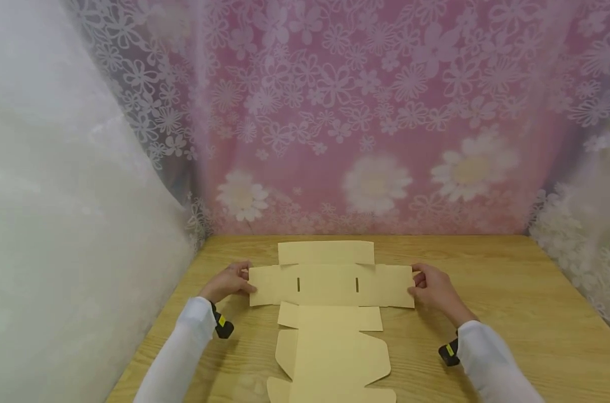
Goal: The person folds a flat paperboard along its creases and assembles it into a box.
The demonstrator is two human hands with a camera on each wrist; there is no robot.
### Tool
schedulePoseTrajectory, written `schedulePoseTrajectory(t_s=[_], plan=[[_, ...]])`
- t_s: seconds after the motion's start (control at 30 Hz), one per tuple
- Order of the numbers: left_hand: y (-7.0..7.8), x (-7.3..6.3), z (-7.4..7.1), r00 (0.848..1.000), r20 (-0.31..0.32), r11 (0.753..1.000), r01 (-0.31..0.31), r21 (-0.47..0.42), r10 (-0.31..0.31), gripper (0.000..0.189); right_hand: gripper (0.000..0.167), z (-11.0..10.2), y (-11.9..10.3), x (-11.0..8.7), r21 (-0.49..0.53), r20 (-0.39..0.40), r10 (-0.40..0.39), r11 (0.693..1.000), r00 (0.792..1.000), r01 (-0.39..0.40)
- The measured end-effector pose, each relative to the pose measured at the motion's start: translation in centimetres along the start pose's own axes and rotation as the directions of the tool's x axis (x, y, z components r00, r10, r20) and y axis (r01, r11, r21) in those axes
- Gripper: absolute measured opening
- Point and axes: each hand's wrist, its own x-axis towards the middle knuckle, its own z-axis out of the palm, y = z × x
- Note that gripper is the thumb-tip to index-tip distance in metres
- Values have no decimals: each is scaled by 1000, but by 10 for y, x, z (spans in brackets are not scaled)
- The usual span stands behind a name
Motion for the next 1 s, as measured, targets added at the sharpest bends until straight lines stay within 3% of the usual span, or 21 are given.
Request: schedulePoseTrajectory(t_s=[0.13,0.27,0.33,0.43,0.5,0.63,0.77,1.0], plan=[[-5,-2,1,999,24,999,-46,12,46,30,22,-4,4,-4,-26,-3,-50,998,999,50],[-11,-4,4,992,55,991,-117,59,113,28,22,-12,9,-8,-34,13,-95,995,995,95],[-12,-5,6,991,45,988,-129,83,126,28,30,-17,6,-7,-14,34,-113,993,993,114],[-12,-5,10,990,25,985,-138,108,136,29,56,-28,-10,-3,45,52,-143,989,988,141],[-12,-6,13,990,18,983,-143,119,142,29,64,-33,-27,3,79,51,-149,986,987,145],[-9,-7,17,989,7,983,-149,109,149,30,55,-38,-64,22,77,54,-184,981,981,180],[-6,-11,23,987,3,982,-161,103,162,30,53,-36,-91,41,61,82,-258,965,963,254],[-5,-14,31,980,-6,973,-198,117,200,29,46,-23,-109,52,27,49,-331,944,942,330]])
